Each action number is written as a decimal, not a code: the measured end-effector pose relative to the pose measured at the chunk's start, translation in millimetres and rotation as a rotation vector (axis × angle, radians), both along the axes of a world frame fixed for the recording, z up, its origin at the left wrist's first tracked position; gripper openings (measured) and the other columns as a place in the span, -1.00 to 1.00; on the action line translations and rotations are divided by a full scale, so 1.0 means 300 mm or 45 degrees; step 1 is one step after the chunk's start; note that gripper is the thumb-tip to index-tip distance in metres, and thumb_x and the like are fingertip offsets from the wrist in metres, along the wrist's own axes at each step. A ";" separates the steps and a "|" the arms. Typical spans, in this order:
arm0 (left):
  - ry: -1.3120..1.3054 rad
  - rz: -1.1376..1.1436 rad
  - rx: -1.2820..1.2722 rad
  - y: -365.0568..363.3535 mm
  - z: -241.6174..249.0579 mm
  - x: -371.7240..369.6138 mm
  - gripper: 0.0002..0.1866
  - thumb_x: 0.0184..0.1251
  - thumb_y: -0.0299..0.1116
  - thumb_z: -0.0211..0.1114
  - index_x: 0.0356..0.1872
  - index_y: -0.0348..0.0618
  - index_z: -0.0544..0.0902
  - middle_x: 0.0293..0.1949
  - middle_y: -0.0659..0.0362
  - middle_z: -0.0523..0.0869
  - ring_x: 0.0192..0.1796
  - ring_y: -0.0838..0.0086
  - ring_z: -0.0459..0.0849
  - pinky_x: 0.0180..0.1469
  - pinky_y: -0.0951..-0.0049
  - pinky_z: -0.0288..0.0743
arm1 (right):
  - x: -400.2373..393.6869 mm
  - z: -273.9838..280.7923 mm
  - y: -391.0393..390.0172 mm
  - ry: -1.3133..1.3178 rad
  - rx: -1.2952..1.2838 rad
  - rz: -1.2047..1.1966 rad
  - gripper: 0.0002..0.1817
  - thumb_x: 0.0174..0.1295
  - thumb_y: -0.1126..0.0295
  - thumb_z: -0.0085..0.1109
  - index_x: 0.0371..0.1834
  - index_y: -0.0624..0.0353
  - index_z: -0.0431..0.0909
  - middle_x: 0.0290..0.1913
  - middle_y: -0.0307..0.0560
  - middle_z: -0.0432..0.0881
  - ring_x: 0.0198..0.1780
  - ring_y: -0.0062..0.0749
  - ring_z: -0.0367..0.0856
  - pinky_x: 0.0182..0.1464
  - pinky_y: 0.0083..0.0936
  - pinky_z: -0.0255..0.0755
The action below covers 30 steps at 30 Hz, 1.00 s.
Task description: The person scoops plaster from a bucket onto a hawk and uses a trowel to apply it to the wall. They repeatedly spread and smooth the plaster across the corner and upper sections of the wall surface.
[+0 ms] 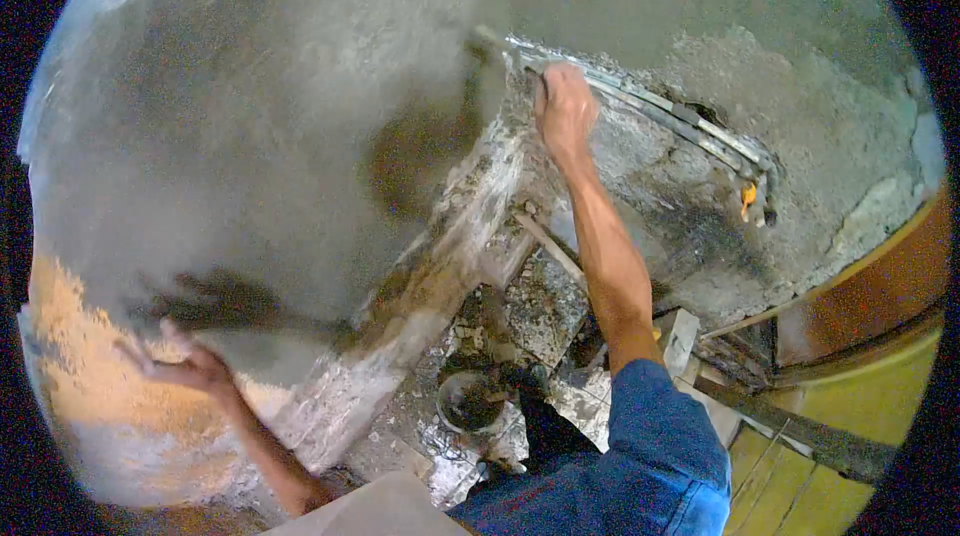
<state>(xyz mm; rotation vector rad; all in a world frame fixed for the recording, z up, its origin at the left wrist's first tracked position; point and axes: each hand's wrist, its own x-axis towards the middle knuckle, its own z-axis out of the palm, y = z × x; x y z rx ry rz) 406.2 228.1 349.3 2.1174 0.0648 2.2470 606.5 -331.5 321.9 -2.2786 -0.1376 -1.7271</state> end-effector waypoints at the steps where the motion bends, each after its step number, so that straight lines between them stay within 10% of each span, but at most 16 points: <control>1: 0.040 0.119 0.020 0.082 0.023 0.011 -0.38 0.56 0.03 0.27 0.37 -0.26 0.53 0.48 -0.31 0.33 0.53 -0.14 0.31 0.52 -0.17 0.20 | 0.097 0.002 -0.032 -0.043 0.083 -0.058 -0.80 0.26 0.38 0.39 -0.28 0.19 0.53 -0.31 0.11 0.56 -0.25 0.14 0.59 -0.23 -0.03 0.41; 14: 0.154 0.318 0.182 0.278 -0.014 0.116 -0.15 0.56 0.32 0.01 0.51 -0.27 0.42 0.61 -0.25 0.14 0.64 -0.21 0.05 0.55 -0.37 0.03 | 0.744 -0.043 -0.236 0.135 0.762 -0.134 -0.54 0.24 0.04 0.48 -0.33 0.25 0.53 -0.38 0.19 0.64 -0.32 0.24 0.59 -0.21 0.00 0.45; 30: 0.234 0.483 0.347 0.337 -0.021 0.084 -0.18 0.58 0.24 0.01 0.50 -0.34 0.39 0.60 -0.29 0.12 0.64 -0.22 0.04 0.51 -0.38 0.11 | 0.650 0.107 -0.370 0.303 0.628 -0.437 -0.39 0.11 -0.19 0.47 -0.28 0.24 0.66 -0.31 0.29 0.75 -0.20 0.29 0.74 -0.12 0.07 0.55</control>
